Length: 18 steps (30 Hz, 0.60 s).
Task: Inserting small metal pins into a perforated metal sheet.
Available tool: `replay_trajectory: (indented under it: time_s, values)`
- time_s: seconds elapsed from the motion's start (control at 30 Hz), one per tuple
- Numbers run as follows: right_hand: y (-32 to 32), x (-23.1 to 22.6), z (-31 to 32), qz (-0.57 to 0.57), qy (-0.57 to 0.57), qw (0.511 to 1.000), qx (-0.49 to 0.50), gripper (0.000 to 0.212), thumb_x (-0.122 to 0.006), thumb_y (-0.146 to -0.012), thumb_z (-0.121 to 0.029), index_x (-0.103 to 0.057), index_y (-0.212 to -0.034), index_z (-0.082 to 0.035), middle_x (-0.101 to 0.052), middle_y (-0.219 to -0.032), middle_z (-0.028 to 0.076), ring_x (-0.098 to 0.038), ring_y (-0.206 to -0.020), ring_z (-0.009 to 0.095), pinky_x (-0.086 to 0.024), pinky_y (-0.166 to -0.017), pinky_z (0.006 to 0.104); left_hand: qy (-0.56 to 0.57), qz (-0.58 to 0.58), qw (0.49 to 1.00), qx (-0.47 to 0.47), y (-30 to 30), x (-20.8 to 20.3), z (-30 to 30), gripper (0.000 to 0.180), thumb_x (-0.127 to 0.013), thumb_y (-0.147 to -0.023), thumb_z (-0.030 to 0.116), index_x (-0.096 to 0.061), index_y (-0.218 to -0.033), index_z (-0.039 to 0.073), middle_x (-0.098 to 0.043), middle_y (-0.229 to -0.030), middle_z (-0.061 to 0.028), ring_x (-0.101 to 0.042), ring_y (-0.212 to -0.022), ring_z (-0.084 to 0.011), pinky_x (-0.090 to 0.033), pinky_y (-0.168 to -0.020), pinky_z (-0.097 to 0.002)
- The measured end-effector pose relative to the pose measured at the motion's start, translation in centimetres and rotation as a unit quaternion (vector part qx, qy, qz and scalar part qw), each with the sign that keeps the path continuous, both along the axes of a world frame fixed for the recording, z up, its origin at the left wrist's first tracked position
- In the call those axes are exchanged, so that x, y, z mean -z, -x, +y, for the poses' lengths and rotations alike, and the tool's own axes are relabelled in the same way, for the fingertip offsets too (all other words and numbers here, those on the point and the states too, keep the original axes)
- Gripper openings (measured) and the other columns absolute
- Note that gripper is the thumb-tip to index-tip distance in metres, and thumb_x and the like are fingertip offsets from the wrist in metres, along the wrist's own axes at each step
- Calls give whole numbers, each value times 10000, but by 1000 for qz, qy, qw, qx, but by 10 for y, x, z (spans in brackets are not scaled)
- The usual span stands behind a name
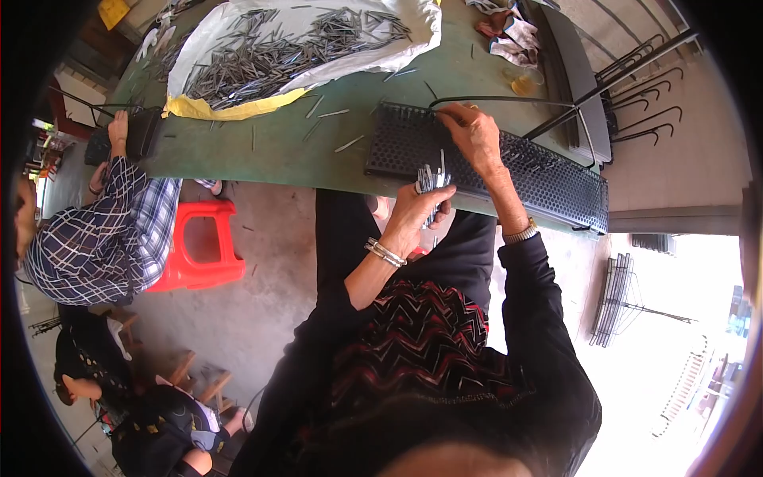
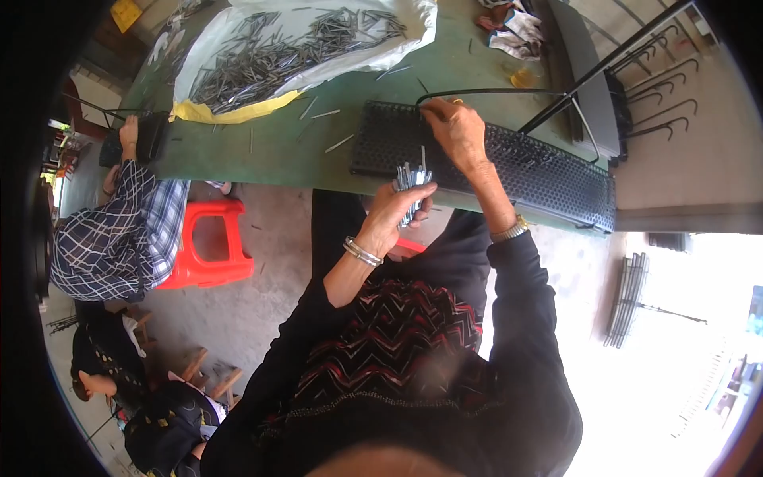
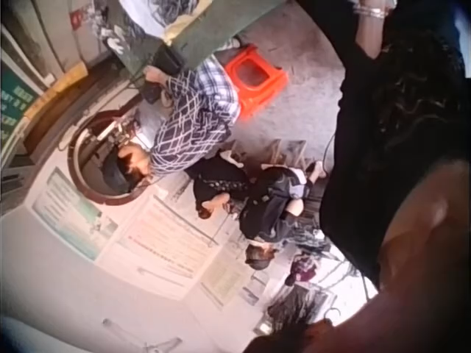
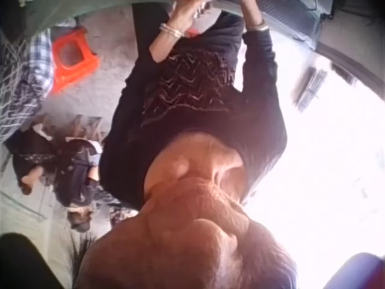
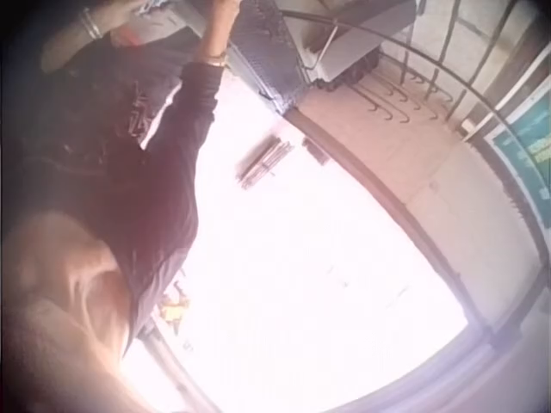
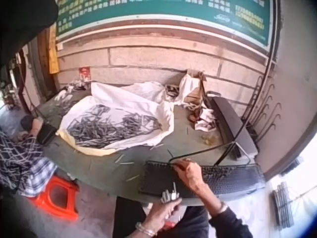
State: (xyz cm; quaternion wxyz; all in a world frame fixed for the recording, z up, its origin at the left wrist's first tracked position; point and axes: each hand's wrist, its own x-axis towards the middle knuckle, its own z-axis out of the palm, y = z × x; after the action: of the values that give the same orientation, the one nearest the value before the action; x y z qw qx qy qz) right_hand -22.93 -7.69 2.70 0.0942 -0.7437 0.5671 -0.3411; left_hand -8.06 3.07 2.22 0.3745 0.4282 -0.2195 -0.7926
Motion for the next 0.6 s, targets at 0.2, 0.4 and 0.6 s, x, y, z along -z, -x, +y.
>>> replay_trajectory:
  time_s: [0.2,0.4,0.6]
  values:
    - [-4,6,-3,71,7,993,91,171,-636,-844,-275,-712,-939,-154,-653,-840,105,-643,-770,314,-503,-684,391,4,9,1000,2,2,3,0,141,-709,-811,158,-617,-765,62,-577,-632,-11,-493,-511,-69,-315,-425,-224]
    - [-1,2,-3,107,-60,988,93,192,-642,-844,-291,-710,-968,-160,-658,-883,122,-642,-805,324,-499,-697,401,-10,-4,1000,-2,1,1,-2,131,-713,-808,159,-634,-796,55,-586,-648,-12,-492,-515,-68,-320,-434,-221]
    - [11,-27,34,-132,-237,960,-74,286,-647,-859,-253,-674,-966,10,-602,-704,105,-565,-679,148,-454,-646,320,4,5,1000,13,-3,5,-5,131,-718,-810,154,-635,-794,55,-596,-655,-20,-491,-512,-64,-319,-432,-220]
